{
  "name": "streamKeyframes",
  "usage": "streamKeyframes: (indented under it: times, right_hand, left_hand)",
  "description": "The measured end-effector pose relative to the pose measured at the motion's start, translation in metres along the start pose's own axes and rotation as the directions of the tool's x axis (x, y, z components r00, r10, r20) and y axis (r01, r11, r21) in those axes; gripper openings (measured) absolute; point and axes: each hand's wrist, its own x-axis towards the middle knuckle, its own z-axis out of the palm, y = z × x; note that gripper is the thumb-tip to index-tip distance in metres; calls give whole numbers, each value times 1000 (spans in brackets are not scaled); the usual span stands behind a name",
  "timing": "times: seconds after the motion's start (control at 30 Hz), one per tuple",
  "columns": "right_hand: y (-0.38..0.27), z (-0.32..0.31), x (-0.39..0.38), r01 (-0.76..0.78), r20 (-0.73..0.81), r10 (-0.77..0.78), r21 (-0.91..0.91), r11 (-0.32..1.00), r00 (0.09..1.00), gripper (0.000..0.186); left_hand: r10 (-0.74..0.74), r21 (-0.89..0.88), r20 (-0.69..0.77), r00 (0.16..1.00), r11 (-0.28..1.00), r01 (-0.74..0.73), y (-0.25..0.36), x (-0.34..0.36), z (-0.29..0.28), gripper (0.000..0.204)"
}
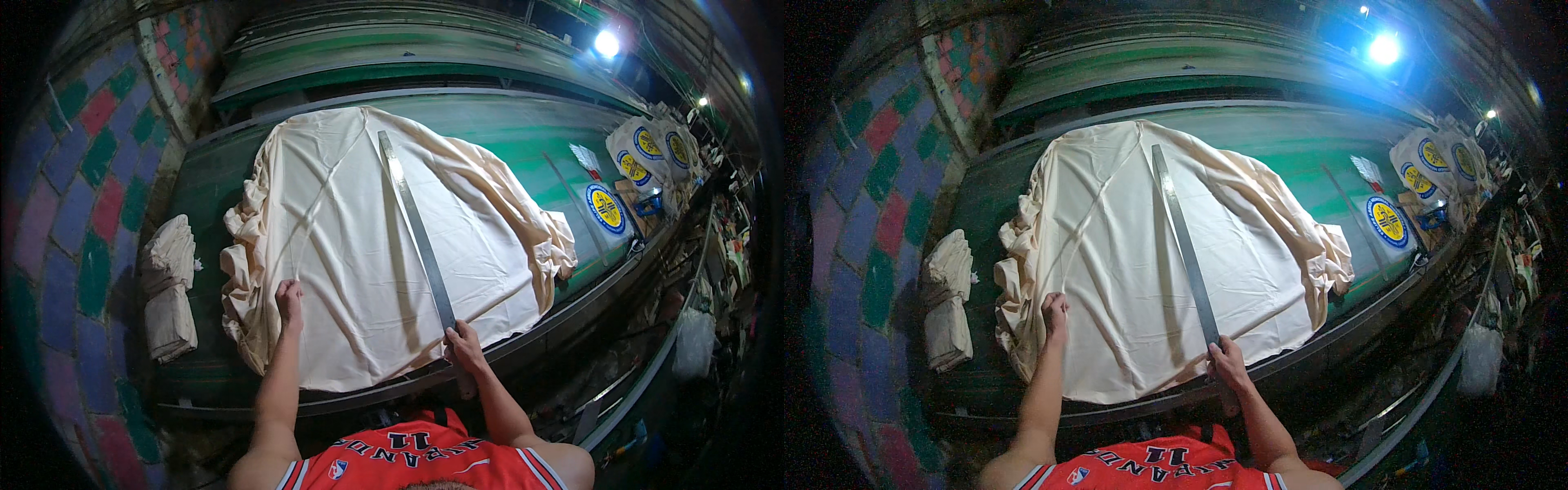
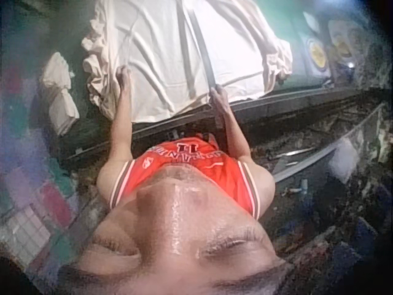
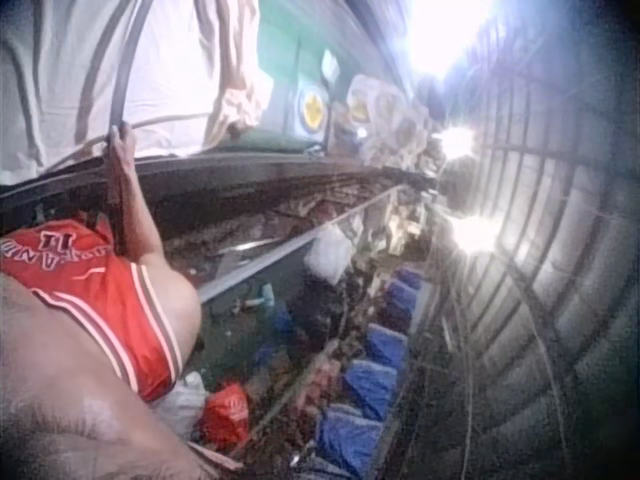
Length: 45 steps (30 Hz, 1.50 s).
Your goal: The person unfolds a large off-white fabric on a green conveyor belt and uses a long metal blade to cut the fabric along a straight line. The person repeatedly adjusts the fabric and continues cutting along the same seam.
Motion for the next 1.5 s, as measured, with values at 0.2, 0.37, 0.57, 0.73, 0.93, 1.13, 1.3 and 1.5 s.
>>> streamKeyframes:
  times: [0.2, 0.37, 0.57, 0.73, 0.93, 1.13, 1.3, 1.5]
  right_hand:
    - [-6, 15, 48, 25, 40, -25, 1, 1000, 999, 17]
    - [-11, 20, 99, 58, 87, -62, 41, 997, 994, 17]
    - [-30, 8, 148, 153, 138, -151, -11, 988, 979, 16]
    - [-41, -4, 171, 169, 155, -171, 26, 985, 973, 18]
    - [-53, -17, 188, 220, 141, -209, -68, 973, 968, 22]
    - [-70, -15, 211, 229, 174, -235, 51, 972, 956, 21]
    - [-88, -6, 240, 252, 163, -253, 28, 967, 954, 22]
    - [-101, 12, 262, 240, 152, -231, -43, 970, 961, 20]
  left_hand:
    - [-84, -127, 376, 923, 982, 142, 56, -97, 38, 6]
    - [-135, -174, 456, 880, 956, 237, 61, -136, 69, 9]
    - [-259, -1, 476, 840, 955, 295, 46, -182, 97, 11]
    - [-251, -20, 492, 833, 954, 299, 36, -204, 123, 11]
    - [-261, -35, 470, 843, 949, 314, 29, -220, 147, 12]
    - [-233, -35, 483, 844, 958, 285, 29, -229, 169, 12]
    - [-258, 57, 472, 843, 963, 263, 31, -238, 183, 12]
    - [-213, -37, 421, 882, 967, 252, 39, -243, 189, 24]
